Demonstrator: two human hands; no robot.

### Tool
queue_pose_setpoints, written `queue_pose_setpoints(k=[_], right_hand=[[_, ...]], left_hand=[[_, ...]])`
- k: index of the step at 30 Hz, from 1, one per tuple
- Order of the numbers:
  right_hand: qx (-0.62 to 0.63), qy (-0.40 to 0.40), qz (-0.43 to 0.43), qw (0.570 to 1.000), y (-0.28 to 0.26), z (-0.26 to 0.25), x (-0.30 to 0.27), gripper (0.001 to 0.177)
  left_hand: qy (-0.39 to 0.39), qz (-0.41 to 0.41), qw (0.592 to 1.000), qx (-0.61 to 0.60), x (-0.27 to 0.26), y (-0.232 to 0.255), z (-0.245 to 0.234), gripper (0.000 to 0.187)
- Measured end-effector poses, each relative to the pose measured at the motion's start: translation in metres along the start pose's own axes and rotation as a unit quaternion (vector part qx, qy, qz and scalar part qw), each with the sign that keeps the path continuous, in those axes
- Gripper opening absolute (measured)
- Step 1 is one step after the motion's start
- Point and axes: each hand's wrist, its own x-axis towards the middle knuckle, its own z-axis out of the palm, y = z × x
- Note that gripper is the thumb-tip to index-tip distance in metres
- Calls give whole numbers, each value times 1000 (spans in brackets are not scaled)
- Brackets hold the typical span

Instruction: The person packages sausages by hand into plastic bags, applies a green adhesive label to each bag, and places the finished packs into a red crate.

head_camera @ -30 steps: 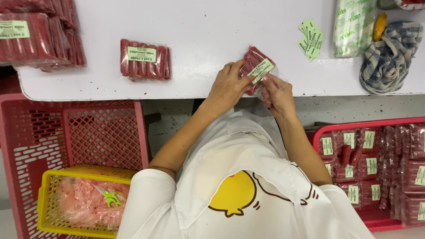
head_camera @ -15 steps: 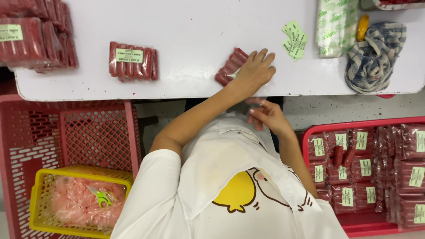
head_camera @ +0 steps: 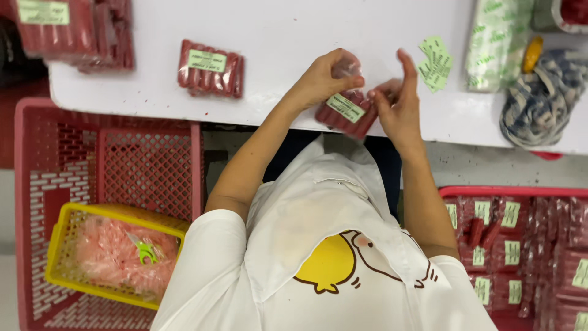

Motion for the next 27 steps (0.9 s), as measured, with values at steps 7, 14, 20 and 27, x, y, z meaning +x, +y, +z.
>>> queue_pose_setpoints(k=[7,14,20,27], right_hand=[[-180,73,-114,974,14,16,17,11],[-142,6,-30,989,50,27,-33,25],[-370,76,-439,815,26,46,-7,34],[-382,-13,-387,839,36,47,24,30]], left_hand=[[165,190,963,98,-40,-17,-4,16],[179,99,965,167,-58,-90,16,18],[178,17,984,-7,-19,-57,-11,20],[276,176,915,234,-57,-7,-10,32]])
